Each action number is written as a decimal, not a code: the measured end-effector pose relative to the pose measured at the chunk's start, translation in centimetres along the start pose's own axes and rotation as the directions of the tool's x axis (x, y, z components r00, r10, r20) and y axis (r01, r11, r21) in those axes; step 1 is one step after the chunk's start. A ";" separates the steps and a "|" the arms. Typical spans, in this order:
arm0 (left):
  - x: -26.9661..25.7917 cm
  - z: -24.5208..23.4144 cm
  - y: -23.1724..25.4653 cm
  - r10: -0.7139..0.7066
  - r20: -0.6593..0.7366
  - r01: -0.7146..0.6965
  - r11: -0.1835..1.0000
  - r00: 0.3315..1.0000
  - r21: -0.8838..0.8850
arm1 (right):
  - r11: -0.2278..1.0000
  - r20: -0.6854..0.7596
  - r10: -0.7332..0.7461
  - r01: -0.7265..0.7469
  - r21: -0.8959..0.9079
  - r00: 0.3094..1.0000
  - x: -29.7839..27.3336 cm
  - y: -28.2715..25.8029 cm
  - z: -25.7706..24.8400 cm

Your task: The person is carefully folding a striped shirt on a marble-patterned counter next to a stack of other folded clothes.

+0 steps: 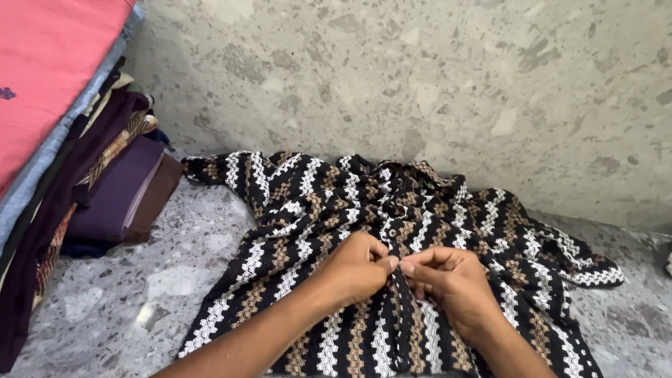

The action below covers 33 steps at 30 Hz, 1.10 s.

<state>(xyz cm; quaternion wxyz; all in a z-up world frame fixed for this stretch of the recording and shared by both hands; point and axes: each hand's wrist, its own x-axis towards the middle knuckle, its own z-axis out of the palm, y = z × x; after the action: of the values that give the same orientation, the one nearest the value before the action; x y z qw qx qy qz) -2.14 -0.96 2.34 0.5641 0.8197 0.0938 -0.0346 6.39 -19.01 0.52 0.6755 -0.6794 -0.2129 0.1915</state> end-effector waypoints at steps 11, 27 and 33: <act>1.5 -0.5 -1.3 0.111 0.088 -0.114 0.993 0.990 0.035 | 0.990 0.127 0.121 -0.110 -0.089 0.985 0.6 0.1 -1.2; 0.0 3.1 -8.7 -0.010 0.934 -0.504 0.840 0.357 0.201 | 0.919 0.632 0.382 -0.206 -0.336 0.675 -10.9 -7.6 -0.5; -0.1 -7.0 2.5 0.178 -0.145 -0.051 0.783 0.973 0.620 | 0.635 -0.280 -0.229 -0.074 -0.769 0.932 3.2 -2.7 -8.9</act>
<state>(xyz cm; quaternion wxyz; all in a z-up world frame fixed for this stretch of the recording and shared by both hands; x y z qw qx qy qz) -2.10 4.63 7.19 0.2573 0.9614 0.0823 0.0520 13.89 -24.67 3.48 0.3565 -0.9142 -0.1791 -0.0717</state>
